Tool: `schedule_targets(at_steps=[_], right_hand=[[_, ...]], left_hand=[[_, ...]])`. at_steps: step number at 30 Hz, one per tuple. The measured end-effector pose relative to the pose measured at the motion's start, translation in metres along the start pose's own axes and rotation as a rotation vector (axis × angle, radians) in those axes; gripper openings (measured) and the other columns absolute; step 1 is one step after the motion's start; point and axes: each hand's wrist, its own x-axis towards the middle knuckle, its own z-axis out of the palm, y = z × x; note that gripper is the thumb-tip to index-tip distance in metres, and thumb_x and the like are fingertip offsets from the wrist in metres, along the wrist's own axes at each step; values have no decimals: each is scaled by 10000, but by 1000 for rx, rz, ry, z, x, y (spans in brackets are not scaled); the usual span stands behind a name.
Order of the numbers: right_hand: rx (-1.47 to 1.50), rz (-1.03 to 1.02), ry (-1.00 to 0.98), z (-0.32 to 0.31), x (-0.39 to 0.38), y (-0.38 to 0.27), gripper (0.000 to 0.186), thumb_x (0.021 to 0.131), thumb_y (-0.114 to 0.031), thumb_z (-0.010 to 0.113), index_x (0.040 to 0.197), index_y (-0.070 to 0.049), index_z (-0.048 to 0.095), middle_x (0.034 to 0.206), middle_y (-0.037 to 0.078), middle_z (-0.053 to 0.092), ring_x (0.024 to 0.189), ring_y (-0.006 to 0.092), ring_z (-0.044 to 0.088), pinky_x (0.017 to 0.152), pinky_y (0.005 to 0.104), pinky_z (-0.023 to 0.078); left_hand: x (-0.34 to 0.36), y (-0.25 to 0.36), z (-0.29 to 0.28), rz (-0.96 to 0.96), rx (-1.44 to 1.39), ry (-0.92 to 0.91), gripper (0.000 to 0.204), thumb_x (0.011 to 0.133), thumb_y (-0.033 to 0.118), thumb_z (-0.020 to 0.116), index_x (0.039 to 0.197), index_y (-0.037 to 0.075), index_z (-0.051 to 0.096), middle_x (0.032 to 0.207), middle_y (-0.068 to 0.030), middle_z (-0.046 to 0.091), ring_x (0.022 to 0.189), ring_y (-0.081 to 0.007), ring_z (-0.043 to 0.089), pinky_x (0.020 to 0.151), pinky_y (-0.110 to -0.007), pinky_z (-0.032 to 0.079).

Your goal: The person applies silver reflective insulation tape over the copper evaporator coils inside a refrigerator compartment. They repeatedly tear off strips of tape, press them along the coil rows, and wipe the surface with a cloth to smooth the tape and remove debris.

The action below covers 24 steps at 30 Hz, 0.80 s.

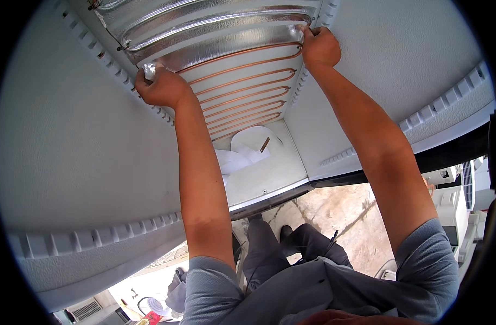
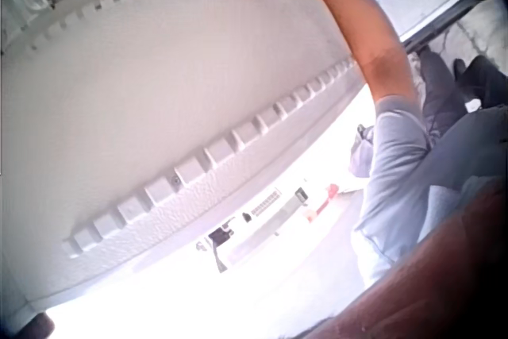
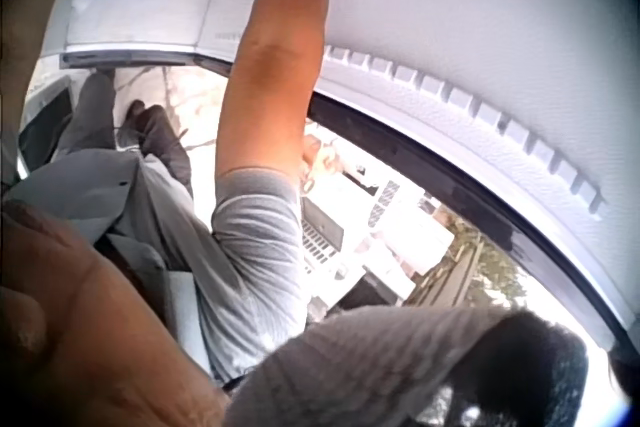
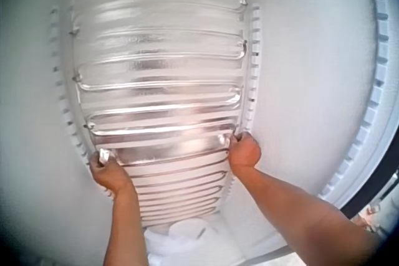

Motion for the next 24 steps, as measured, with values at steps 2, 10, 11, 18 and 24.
schedule_targets(at_steps=[2, 10, 11, 18, 24], right_hand=[[-4, 4, -1, 0, 0, 0, 425, 833, -533, 742, 881, -111, 747, 850, 96, 748, 801, 311, 716, 713, 442, 546], [-15, 27, -22, -2, -3, -8, 339, 871, -443, 729, 946, -113, 750, 896, 113, 753, 868, 324, 714, 738, 451, 554], [-18, 34, -21, -1, -3, -9, 339, 871, -442, 729, 951, -113, 750, 898, 114, 753, 871, 324, 714, 741, 451, 555], [-43, 44, 14, 2, 0, -9, 331, 854, -438, 752, 907, -111, 749, 894, 121, 752, 851, 324, 718, 736, 450, 559], [-44, 68, 12, -3, -4, -17, 320, 862, -415, 746, 912, -99, 740, 886, 137, 744, 847, 347, 713, 725, 460, 553]], left_hand=[[-1, 1, -1, 14, 17, 2, 435, 804, 35, 793, 1173, -108, 612, 1198, -222, 632, 1053, -290, 669, 895, -347, 568], [-1, 3, -4, 26, 112, -28, 451, 849, 97, 741, 1228, -94, 586, 1210, -248, 594, 1040, -316, 656, 894, -358, 550], [-1, 2, -3, 42, 129, -19, 440, 842, 92, 755, 1203, -100, 591, 1202, -241, 596, 1028, -309, 661, 880, -355, 562], [0, -4, 0, 93, 135, 1, 399, 827, 87, 781, 1133, -105, 613, 1159, -223, 606, 976, -283, 675, 789, -330, 606], [3, -8, 0, 80, 120, 13, 390, 826, 96, 778, 1125, -100, 623, 1162, -231, 609, 978, -286, 679, 806, -326, 607]])
